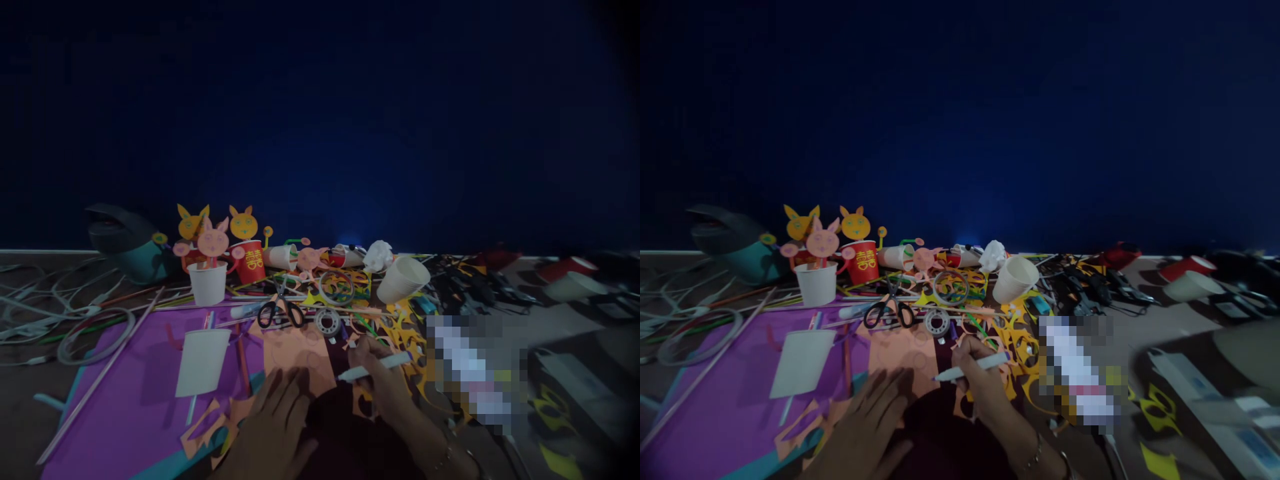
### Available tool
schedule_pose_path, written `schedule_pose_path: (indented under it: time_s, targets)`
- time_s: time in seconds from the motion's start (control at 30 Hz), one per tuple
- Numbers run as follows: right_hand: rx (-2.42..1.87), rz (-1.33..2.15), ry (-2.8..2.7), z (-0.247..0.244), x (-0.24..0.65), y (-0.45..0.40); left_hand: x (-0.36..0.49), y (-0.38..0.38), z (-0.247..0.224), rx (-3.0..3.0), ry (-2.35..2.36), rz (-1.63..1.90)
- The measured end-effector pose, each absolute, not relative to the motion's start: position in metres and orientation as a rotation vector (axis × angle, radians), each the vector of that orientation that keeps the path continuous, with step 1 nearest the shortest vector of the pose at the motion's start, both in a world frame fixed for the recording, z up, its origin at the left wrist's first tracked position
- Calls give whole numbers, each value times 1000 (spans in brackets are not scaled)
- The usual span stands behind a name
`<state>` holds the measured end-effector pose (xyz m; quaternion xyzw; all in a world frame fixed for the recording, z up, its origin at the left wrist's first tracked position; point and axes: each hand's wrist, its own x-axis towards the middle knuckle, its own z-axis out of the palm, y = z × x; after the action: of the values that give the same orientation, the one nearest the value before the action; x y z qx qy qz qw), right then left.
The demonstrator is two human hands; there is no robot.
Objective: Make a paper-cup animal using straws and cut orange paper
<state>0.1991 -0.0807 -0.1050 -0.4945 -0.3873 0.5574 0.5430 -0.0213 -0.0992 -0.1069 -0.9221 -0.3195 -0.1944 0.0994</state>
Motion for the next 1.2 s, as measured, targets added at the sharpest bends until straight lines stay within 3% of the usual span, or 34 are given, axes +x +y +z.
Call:
schedule_pose_path:
  time_s: [0.3, 0.53, 1.2]
  targets:
    - [-1262, 1377, -1192, -105, 190, -86, -15, -112, -122, -2709, -1227, -614]
    - [-1496, 1291, -1412, -107, 184, -87, -14, -111, -119, -2765, -1128, -570]
    - [-1528, 1238, -1506, -98, 178, -86, -18, -109, -116, -2834, -1068, -403]
